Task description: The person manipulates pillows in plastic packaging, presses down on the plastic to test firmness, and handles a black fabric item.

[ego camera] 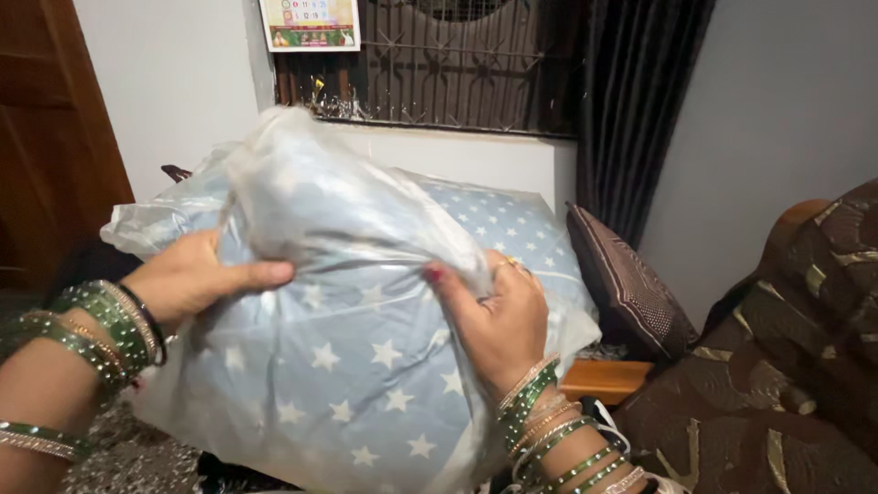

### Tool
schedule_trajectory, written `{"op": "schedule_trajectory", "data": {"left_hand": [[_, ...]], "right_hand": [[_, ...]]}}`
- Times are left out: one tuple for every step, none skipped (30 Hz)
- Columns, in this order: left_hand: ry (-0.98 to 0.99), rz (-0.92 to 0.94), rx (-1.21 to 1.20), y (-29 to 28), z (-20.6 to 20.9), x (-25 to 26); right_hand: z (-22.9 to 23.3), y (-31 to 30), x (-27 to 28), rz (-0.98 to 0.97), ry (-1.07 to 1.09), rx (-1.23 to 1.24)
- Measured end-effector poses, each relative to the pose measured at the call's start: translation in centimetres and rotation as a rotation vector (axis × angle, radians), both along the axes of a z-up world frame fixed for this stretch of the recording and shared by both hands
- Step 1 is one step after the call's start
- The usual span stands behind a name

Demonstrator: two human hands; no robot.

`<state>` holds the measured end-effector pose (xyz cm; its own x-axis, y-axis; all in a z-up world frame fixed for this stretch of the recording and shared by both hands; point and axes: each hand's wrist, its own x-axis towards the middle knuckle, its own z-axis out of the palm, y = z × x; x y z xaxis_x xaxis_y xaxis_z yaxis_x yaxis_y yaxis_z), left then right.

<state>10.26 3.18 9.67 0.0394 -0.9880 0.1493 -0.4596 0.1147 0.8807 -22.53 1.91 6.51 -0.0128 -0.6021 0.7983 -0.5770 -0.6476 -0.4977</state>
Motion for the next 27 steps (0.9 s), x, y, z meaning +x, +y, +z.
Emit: {"op": "schedule_trajectory", "data": {"left_hand": [[-0.012, 0.020, -0.079, 0.8, 1.1, -1.0], [-0.023, 0.040, -0.158, 1.3, 1.8, -2.5], [-0.088, 0.059, -0.188, 1.8, 2.1, -4.3], [-0.154, 0.078, -0.217, 2.2, 2.4, -5.8], [-0.219, 0.094, -0.246, 2.4, 2.5, -7.1], [-0.382, 0.139, -0.213, 2.6, 2.2, -8.2], [-0.544, 0.183, -0.180, 2.7, 1.3, -9.2], [-0.692, 0.194, -0.114, 2.5, 0.1, -10.4], [-0.839, 0.201, -0.044, 2.2, -1.3, -11.5], [-0.793, 0.174, -0.095, 1.8, -2.5, -12.2], [-0.748, 0.145, -0.142, 1.4, -3.8, -12.7], [-0.701, 0.117, -0.188, 0.8, -4.8, -12.9], [-0.705, 0.071, -0.230, -0.1, -5.3, -13.0], [-0.709, 0.024, -0.272, -1.0, -5.7, -13.2], [-0.710, -0.017, -0.311, -1.4, -6.1, -13.1], [-0.734, -0.048, -0.319, -1.6, -6.3, -12.9], [-0.764, -0.076, -0.329, -1.6, -6.1, -12.4], [-0.794, -0.105, -0.339, -1.5, -5.9, -11.9], [-0.839, -0.082, -0.320, -1.1, -5.6, -11.3], [-0.885, -0.059, -0.301, -0.5, -5.2, -10.5], [-0.925, -0.041, -0.282, -0.1, -4.8, -10.3], [-0.943, 0.007, -0.118, 0.3, -4.6, -10.5], [-0.955, 0.062, 0.042, 0.7, -4.4, -10.7], [-0.962, 0.118, 0.201, 1.0, -4.4, -11.0], [-0.989, 0.131, 0.127, 1.2, -4.6, -11.3], [-1.014, 0.145, 0.054, 1.2, -5.0, -11.6], [-1.037, 0.159, -0.019, 1.2, -5.6, -11.8]], "right_hand": [[-0.9, -0.7, -0.1, 0.039, -0.059, -0.011], [-2.0, -1.4, -0.5, 0.077, -0.117, -0.022], [-3.2, -2.1, -1.0, 0.118, -0.176, -0.029], [-4.4, -2.9, -1.6, 0.091, -0.091, 0.099], [-5.6, -3.4, -2.5, 0.059, -0.006, 0.228], [-6.4, -4.0, -3.1, 0.027, 0.080, 0.355], [-7.1, -4.2, -3.7, 0.061, 0.068, 0.416], [-7.6, -4.1, -4.3, 0.096, 0.056, 0.476], [-7.9, -3.9, -4.8, 0.130, 0.044, 0.539], [-7.6, -4.0, -4.9, 0.157, 0.097, 0.391], [-7.1, -4.0, -4.9, 0.184, 0.148, 0.246], [-6.4, -4.0, -4.7, 0.211, 0.198, 0.102], [-5.8, -3.7, -4.3, 0.175, 0.330, -0.005], [-5.1, -3.4, -3.7, 0.138, 0.463, -0.112], [-4.3, -3.1, -3.0, 0.108, 0.597, -0.219], [-3.5, -2.8, -2.4, 0.084, 0.681, -0.334], [-2.7, -2.6, -1.7, 0.061, 0.756, -0.455], [-2.1, -2.5, -1.0, 0.036, 0.830, -0.577], [-1.8, -2.3, -0.4, 0.069, 0.911, -0.424], [-1.6, -2.2, 0.4, 0.102, 0.988, -0.268], [-1.5, -2.0, 0.9, 0.133, 1.066, -0.106], [-1.5, -1.9, 1.6, 0.102, 1.060, -0.053], [-1.4, -2.0, 2.3, 0.071, 1.058, -0.008], [-1.5, -2.0, 2.6, 0.040, 1.056, 0.036], [-1.7, -2.0, 2.8, 0.032, 1.027, 0.065], [-2.0, -2.1, 3.0, 0.023, 0.999, 0.093], [-2.3, -2.3, 3.0, 0.016, 0.972, 0.122]]}}
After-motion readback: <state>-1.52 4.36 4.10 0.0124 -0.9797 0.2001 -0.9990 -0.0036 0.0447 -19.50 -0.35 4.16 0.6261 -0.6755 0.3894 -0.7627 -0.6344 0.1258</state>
